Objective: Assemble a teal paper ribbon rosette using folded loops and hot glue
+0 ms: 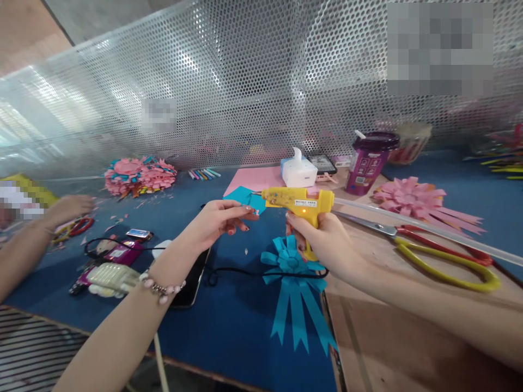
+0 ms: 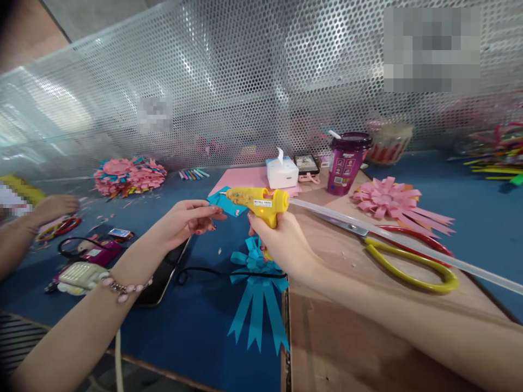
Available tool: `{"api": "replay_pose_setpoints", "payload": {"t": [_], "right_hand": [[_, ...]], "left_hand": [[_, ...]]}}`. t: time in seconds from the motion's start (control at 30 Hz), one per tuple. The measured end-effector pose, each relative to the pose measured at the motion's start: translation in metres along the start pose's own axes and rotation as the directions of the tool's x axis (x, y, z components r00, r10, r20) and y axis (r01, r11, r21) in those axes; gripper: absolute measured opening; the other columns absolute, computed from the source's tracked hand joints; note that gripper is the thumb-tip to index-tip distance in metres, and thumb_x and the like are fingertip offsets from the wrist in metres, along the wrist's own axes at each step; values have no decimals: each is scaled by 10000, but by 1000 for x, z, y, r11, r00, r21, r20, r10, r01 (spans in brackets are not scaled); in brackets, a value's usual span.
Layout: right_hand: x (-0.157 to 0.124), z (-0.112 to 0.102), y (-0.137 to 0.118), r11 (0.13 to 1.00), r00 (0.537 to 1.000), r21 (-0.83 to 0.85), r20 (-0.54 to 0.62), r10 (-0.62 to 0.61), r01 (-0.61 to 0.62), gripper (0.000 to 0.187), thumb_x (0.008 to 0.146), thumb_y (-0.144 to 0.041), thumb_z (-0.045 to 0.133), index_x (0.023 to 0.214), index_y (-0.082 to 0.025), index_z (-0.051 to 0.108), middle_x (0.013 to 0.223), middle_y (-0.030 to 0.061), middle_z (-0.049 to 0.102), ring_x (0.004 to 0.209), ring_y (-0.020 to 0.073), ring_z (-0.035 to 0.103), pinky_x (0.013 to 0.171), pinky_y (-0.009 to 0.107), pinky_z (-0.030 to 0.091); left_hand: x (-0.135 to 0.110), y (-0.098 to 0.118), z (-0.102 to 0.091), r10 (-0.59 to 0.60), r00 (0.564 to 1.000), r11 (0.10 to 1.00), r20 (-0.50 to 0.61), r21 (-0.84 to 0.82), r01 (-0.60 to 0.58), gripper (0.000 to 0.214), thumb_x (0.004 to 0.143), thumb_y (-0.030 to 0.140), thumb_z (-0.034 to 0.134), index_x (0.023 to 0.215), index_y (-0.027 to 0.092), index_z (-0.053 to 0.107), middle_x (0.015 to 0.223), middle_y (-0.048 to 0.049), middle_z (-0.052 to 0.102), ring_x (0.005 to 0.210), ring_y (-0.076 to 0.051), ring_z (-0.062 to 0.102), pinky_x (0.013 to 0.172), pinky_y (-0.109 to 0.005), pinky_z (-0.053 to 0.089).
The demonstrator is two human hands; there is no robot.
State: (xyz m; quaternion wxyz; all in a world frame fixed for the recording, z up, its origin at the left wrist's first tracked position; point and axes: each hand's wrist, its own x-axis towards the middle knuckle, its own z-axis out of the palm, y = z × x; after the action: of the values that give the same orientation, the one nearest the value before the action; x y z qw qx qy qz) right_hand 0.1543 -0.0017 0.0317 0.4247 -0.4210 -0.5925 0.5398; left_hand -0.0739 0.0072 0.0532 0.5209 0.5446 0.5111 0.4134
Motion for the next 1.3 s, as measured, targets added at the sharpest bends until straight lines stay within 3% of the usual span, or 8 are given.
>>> {"api": "replay_pose_setpoints", "payload": {"t": [1.3], "right_hand": [[4, -1, 11, 999, 999, -39, -32, -7, 6, 390, 839, -538, 563, 672, -187, 533, 471, -64, 454, 359, 95, 453, 348, 226, 387]], "left_hand": [[-1, 0, 2, -24, 1000, 1000, -1, -3, 24, 254, 722, 359, 774, 827, 138, 706, 913, -105, 742, 630, -104, 603, 513, -208, 367]]}}
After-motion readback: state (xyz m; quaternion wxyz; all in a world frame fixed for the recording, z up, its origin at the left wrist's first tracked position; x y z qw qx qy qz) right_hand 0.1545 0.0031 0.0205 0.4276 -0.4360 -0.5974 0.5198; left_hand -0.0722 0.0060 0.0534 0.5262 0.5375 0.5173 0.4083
